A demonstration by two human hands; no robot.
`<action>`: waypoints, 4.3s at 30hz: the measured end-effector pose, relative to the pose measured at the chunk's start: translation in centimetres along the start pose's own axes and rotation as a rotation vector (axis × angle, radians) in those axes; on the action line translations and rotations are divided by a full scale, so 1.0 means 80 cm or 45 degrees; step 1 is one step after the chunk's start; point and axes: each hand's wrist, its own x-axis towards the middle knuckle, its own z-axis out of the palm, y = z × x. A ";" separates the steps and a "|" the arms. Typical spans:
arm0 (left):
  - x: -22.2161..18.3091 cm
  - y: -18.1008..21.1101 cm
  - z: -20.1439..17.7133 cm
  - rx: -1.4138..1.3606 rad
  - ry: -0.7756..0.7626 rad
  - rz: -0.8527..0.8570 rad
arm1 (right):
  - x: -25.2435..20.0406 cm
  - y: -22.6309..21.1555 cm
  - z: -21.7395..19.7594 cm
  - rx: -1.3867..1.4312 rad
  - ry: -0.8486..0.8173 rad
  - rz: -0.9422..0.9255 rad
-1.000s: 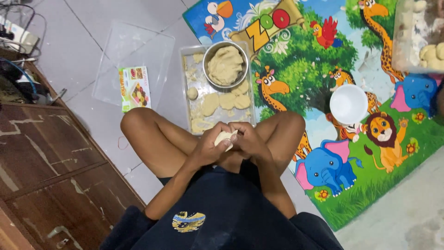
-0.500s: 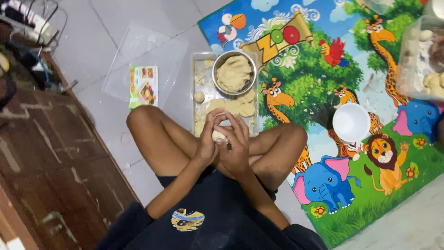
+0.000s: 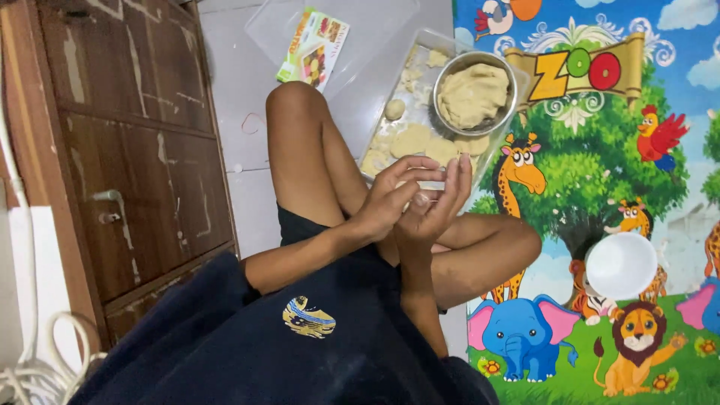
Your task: Shaping pieces of dough into small balls and arranging them on a tray while sitting on the floor.
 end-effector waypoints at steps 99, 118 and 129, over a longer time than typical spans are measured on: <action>0.170 -0.241 -0.158 1.279 -0.754 0.026 | -0.113 0.231 0.046 -0.065 -0.120 1.036; 0.132 -0.199 -0.124 1.035 -0.159 -0.217 | -0.109 0.217 0.050 0.078 -0.047 0.639; 0.142 -0.199 -0.125 0.433 0.013 -0.550 | -0.121 0.237 0.056 0.158 -0.078 0.547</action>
